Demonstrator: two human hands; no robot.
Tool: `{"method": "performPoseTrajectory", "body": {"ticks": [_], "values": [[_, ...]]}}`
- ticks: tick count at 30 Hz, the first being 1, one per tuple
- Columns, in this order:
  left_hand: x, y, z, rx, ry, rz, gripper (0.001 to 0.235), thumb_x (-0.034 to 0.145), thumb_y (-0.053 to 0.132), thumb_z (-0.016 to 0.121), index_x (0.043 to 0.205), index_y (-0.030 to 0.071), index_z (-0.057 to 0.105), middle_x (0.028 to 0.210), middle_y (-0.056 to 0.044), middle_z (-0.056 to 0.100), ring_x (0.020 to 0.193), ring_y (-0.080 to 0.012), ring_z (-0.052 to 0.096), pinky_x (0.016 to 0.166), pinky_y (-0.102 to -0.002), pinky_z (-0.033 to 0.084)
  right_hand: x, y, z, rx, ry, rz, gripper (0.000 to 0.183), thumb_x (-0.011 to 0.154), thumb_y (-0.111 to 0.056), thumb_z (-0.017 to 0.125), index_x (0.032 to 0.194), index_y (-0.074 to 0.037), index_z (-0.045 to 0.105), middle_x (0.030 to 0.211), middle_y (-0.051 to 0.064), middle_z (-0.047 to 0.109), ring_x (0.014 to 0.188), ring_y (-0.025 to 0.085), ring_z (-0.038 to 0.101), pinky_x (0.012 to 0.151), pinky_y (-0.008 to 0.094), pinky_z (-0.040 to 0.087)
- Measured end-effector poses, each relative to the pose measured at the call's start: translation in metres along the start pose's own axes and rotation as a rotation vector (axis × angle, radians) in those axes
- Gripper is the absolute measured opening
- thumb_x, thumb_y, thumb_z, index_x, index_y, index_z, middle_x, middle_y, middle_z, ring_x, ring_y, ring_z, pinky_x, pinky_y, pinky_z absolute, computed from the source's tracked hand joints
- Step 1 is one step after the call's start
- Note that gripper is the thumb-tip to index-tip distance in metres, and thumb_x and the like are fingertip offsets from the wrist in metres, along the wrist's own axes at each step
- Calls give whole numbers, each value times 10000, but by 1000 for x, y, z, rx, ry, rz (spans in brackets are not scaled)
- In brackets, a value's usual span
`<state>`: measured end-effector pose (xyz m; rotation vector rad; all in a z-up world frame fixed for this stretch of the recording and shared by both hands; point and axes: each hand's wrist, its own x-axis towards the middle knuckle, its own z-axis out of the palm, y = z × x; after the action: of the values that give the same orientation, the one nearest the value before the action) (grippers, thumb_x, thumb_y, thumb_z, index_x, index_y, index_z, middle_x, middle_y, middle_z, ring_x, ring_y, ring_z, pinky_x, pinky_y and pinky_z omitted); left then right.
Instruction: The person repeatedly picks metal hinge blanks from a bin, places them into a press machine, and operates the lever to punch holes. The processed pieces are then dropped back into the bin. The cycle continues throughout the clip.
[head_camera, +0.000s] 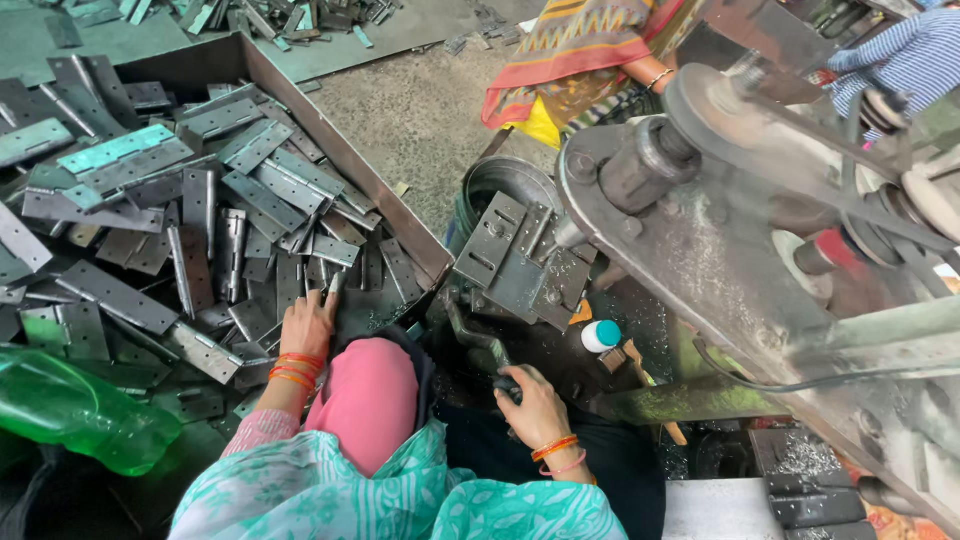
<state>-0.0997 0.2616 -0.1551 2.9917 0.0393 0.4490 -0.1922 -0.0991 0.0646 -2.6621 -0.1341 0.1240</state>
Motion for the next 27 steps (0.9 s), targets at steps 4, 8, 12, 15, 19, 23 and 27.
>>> {"method": "performPoseTrajectory", "body": {"ticks": [4,8,12,15,19,23,27], "values": [[27,12,-31,-436,235,-228,457,844,24,682,1290,93,608,1121,-146,644,1018,-372,640,823,-478,531,2,1,-1,7,36,-11,331,814,-278,729,1126,-167,706,1128,38,712,1024,314,696,801,433,565],[88,54,-87,-782,407,-264,573,814,31,762,1362,79,600,1093,-198,682,963,-404,669,829,-484,542,0,1,1,25,39,-7,335,817,-280,728,1132,-170,705,1126,48,709,1016,320,702,818,433,570],[132,146,-129,-1013,423,-41,666,786,12,742,1427,66,568,1114,-185,683,987,-374,683,863,-447,561,1,-1,-2,8,14,59,353,809,-298,732,1142,-181,706,1150,62,695,1014,342,690,829,446,567],[127,213,-139,-835,-77,191,702,815,163,737,1476,63,522,1357,-189,600,1194,-398,610,1004,-466,539,0,-1,-2,-19,7,64,371,812,-305,729,1160,-181,698,1147,86,686,1035,362,669,830,464,557],[101,251,-134,16,-385,652,671,874,491,649,1426,136,510,1622,-156,306,1530,-342,235,1231,-596,106,2,3,-1,-16,14,41,364,822,-311,726,1155,-168,693,1151,99,683,1044,374,663,833,474,556],[94,253,-126,130,-428,708,768,871,483,620,1504,81,452,1651,-184,276,1535,-365,172,1216,-607,10,2,7,2,-18,-21,49,378,823,-309,719,1175,-173,693,1174,104,673,1058,375,662,849,478,555],[102,255,-119,132,-383,753,767,849,437,676,1509,107,467,1613,-135,354,1535,-354,228,1224,-637,28,5,6,1,-71,-78,86,462,822,-336,725,1248,-168,662,1254,124,629,1078,394,651,877,493,544]]}}
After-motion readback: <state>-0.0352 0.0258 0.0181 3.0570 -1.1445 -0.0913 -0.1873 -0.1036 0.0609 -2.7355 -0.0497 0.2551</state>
